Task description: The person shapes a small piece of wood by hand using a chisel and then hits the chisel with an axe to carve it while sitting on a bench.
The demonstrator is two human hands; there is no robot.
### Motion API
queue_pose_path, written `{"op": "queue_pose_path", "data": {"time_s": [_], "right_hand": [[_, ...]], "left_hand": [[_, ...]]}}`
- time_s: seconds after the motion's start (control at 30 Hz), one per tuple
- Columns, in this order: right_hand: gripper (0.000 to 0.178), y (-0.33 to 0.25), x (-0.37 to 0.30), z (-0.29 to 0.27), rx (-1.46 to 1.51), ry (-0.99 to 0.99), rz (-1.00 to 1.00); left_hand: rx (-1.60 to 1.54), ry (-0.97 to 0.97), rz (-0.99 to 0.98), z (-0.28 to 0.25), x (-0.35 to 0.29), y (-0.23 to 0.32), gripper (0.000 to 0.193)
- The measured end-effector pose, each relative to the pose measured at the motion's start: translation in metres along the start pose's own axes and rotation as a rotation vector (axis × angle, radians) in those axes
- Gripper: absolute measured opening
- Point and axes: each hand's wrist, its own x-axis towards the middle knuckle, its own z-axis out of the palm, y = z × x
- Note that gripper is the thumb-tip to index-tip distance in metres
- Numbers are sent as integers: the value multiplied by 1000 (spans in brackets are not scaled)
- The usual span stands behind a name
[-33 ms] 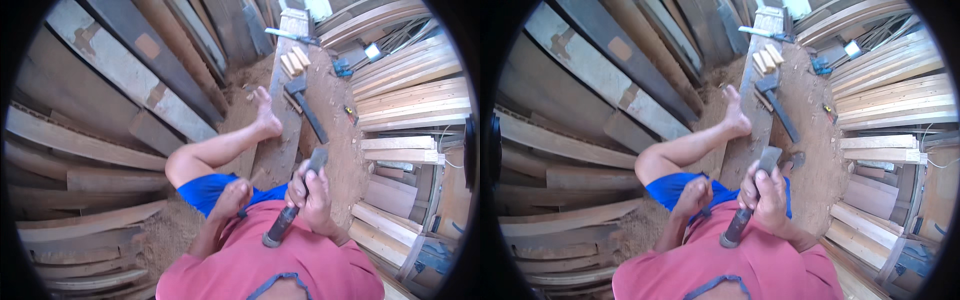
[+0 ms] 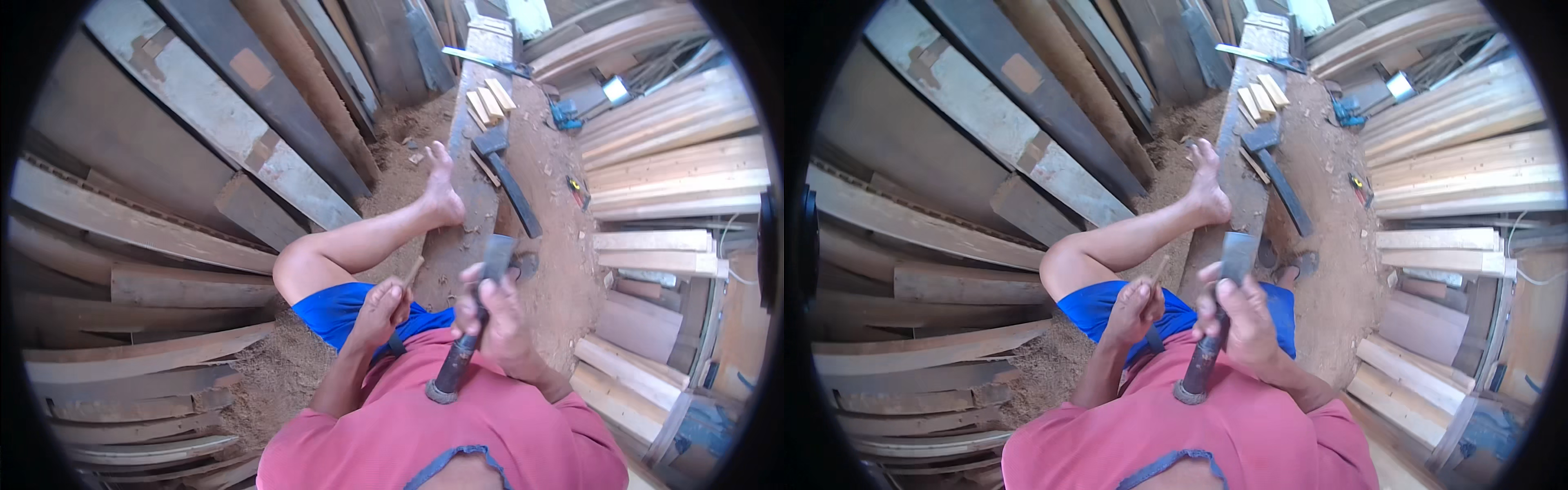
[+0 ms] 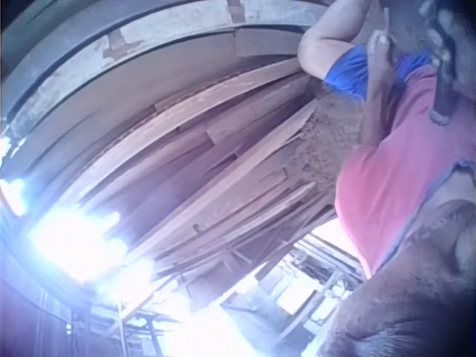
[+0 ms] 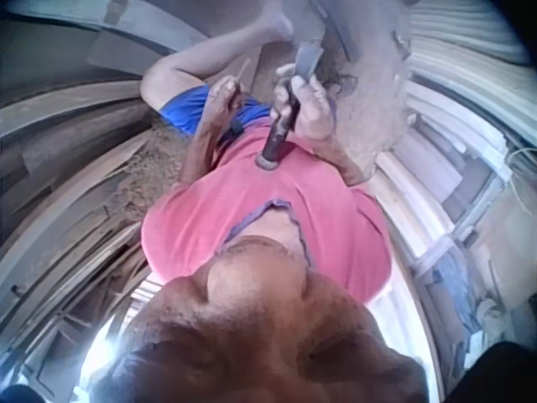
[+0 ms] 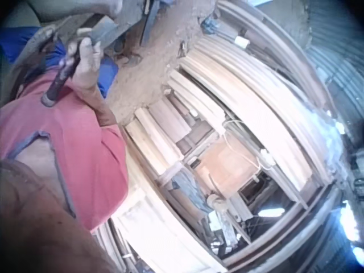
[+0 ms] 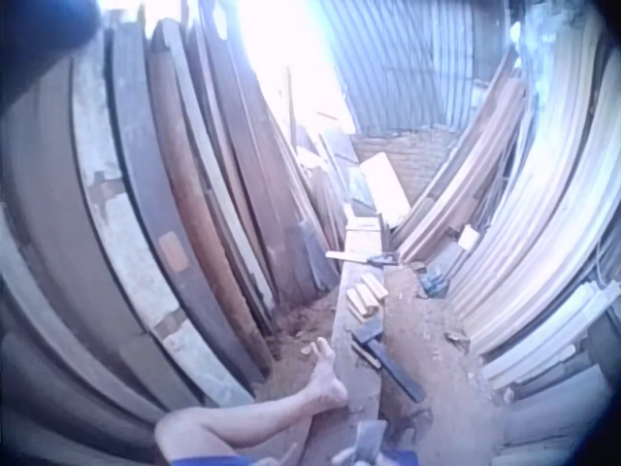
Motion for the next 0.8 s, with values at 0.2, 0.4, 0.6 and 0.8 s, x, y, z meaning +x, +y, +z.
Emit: {"op": "queue_pose_path", "data": {"time_s": [0.2, 0.4, 0.6, 0.8], "right_hand": [[20, 39, 60, 9, -270, 1, 41], [10, 52, 88, 14, -580, -161, -111], [18, 72, 92, 16, -691, -243, -103], [16, 67, 97, 10, -696, -223, -113]], "left_hand": [[27, 209, 181, -2, 14, 14, 11], [314, 268, 233, 4, -12, 18, 14], [212, 361, 181, 0, -46, 0, 25], [187, 172, 167, -9, -35, -2, 34]]}}
